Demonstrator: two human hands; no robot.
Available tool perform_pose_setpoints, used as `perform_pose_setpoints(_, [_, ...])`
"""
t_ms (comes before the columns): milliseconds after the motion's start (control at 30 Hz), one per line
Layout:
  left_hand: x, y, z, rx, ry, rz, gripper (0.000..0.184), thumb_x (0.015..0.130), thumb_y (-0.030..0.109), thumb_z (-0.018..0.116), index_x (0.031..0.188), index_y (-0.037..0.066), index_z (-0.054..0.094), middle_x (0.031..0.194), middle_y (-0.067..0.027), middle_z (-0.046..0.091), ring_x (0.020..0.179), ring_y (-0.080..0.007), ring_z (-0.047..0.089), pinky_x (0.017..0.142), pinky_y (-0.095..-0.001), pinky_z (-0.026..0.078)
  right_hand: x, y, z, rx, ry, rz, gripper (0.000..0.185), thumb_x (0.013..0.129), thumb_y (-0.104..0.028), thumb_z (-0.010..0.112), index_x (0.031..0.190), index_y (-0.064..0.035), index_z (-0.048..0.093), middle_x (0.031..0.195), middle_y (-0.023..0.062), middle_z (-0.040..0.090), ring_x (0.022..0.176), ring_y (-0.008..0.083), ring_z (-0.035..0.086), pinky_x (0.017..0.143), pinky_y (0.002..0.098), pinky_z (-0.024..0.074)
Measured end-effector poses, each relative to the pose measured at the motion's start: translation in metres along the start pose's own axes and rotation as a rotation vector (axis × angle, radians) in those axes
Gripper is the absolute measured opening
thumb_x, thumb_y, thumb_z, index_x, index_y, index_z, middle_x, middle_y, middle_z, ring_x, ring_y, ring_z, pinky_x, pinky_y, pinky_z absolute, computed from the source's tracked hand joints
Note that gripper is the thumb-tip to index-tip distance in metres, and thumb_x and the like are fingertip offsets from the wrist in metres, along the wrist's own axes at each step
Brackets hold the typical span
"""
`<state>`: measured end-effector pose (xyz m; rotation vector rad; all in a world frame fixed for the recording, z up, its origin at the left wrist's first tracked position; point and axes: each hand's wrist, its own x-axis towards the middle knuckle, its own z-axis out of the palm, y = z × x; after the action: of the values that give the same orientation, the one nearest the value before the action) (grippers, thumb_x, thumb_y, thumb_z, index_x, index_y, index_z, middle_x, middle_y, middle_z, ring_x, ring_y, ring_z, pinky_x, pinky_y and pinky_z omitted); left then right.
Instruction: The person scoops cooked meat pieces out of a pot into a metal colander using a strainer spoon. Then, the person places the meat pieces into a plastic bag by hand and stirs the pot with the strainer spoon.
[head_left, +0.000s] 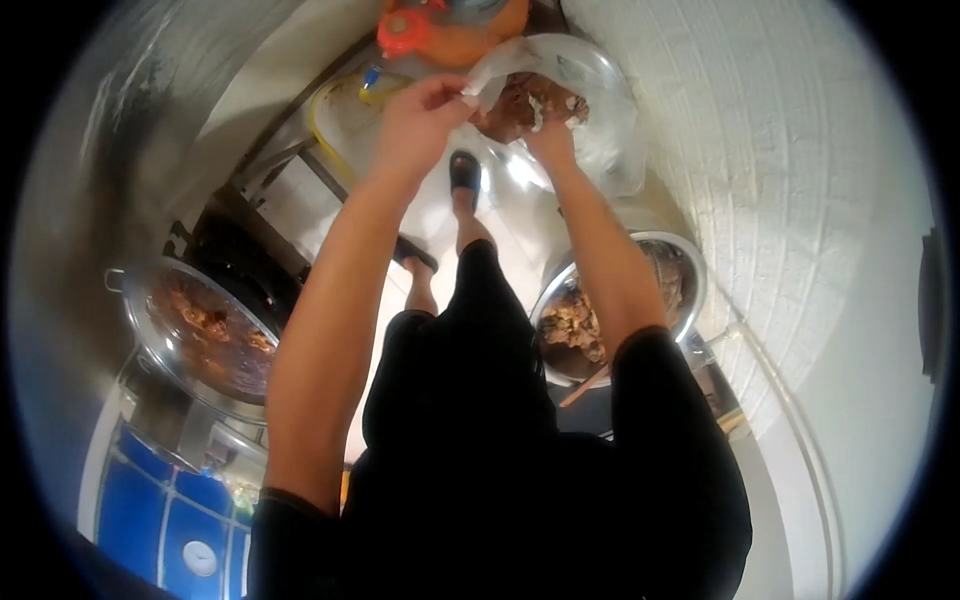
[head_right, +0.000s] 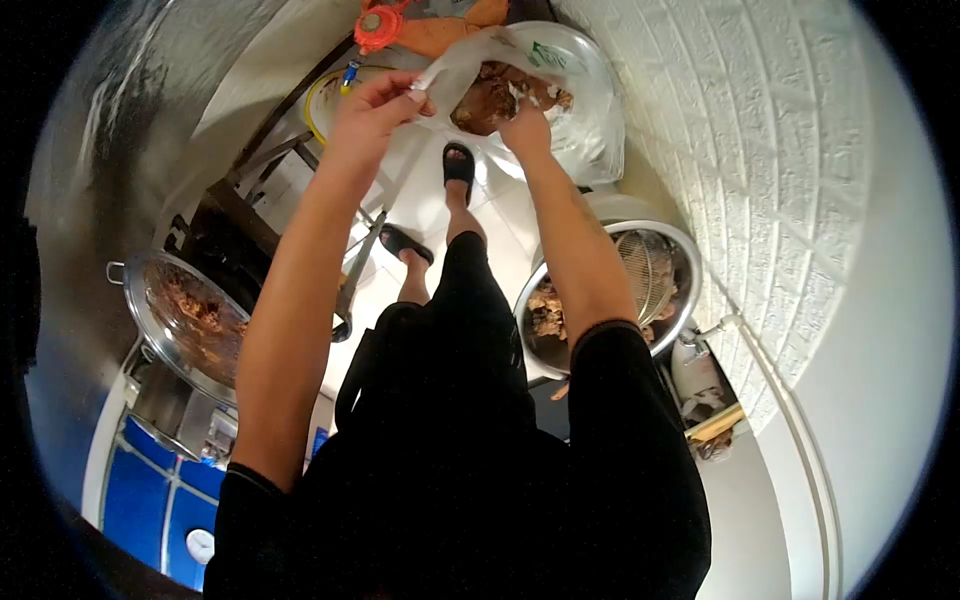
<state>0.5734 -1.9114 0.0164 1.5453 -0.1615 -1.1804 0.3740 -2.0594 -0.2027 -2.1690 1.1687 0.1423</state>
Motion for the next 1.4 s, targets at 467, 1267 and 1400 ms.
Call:
perform_pose_setpoints(467, [0.034,0.055,0.036,-0.089,-0.069,0.060,0.022,0.098,0.004,0.065,0.118,-0.004,0.066,0.103,-0.0069,0.072,0.092,-0.0136,0.066,0.087,-0.0274,0.052,0.081,0.029,0.024,0.013,-0.302,-0.015,0.084,0.067,-0.062,0.086,0.125,-0.0027,0.072,0.118,0.0213,0.074,0.114,0.0372,0.069,0.098,0.0433,0.0542])
perform_pose_setpoints(1267, [0.048,0.010,0.021,-0.114,0.041,0.077,0.021,0.098,0.003,0.065,0.118,-0.002,0.066,0.098,-0.0070,0.071,0.090,-0.0147,0.067,0.087,-0.0285,0.053,0.109,0.031,0.009,0.314,-0.221,-0.394,0.041,0.084,-0.020,0.079,0.122,-0.0094,0.067,0.114,0.0151,0.074,0.110,0.0339,0.069,0.095,0.0405,0.0533])
perform_pose_setpoints(1400, [0.038,0.009,0.019,-0.130,0.132,0.004,0.025,0.099,0.006,0.065,0.123,-0.001,0.065,0.100,-0.0081,0.071,0.091,-0.0159,0.068,0.089,-0.0306,0.054,0.045,-0.013,-0.072,0.045,-0.085,-0.540,0.035,0.082,-0.019,0.080,0.112,-0.0086,0.065,0.104,0.0188,0.069,0.100,0.0414,0.066,0.084,0.0475,0.0533])
